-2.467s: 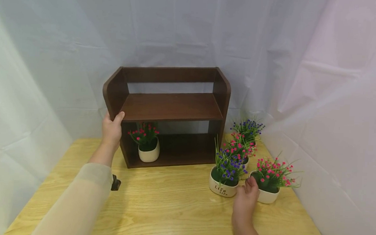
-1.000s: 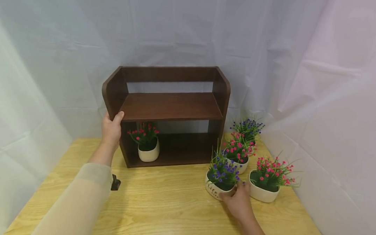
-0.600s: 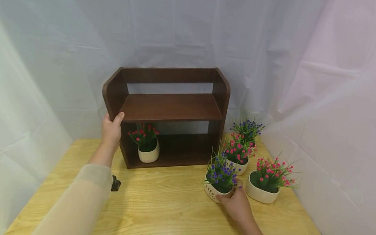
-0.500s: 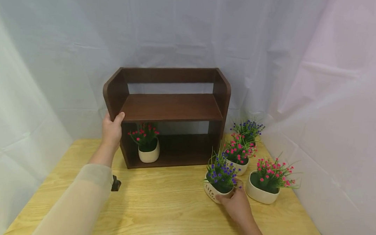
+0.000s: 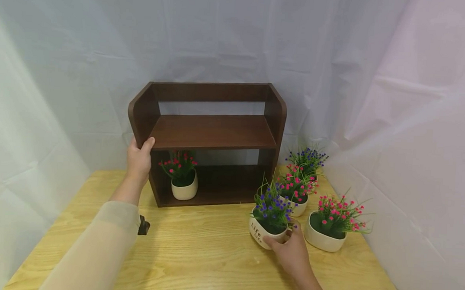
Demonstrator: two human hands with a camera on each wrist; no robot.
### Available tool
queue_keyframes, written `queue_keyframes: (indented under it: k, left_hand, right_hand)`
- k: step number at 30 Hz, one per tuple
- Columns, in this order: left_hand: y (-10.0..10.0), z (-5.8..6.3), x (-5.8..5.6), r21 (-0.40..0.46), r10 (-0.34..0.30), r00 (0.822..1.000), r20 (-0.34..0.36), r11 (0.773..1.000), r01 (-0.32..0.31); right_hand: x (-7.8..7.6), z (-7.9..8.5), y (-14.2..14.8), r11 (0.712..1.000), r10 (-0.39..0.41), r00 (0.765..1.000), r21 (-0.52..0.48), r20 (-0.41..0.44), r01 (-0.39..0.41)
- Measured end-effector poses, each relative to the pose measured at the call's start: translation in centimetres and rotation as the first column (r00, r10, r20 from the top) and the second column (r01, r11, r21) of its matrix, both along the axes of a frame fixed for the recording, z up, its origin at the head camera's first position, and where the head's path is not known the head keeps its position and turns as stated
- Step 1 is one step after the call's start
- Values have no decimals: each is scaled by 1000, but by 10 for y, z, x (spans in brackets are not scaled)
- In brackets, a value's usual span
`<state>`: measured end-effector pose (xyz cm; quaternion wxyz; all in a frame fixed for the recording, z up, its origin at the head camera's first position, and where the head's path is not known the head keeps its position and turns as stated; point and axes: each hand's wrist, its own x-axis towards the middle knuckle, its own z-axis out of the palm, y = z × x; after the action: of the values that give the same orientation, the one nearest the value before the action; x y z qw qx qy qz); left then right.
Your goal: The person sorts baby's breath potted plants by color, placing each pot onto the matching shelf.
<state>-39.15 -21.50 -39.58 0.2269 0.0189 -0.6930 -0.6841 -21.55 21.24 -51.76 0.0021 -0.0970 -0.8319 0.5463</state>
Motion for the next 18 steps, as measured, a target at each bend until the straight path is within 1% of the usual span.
queue_keyframes:
  k: [6, 12, 18]
  left_hand:
    - [-1, -1, 0, -1, 1, 1000, -1, 1000, -1]
    - [0, 1, 2, -10, 9, 1000, -2, 1000, -9]
    - [0, 1, 3, -10, 10, 1000, 0, 1000, -10]
  right_hand:
    - [4, 10, -5, 1000, -3, 1000, -19, -15, 2]
    - [6, 23, -12, 1000, -11, 999, -22, -53, 10]
    - [6, 34, -23, 1000, -21, 998, -25, -66, 19]
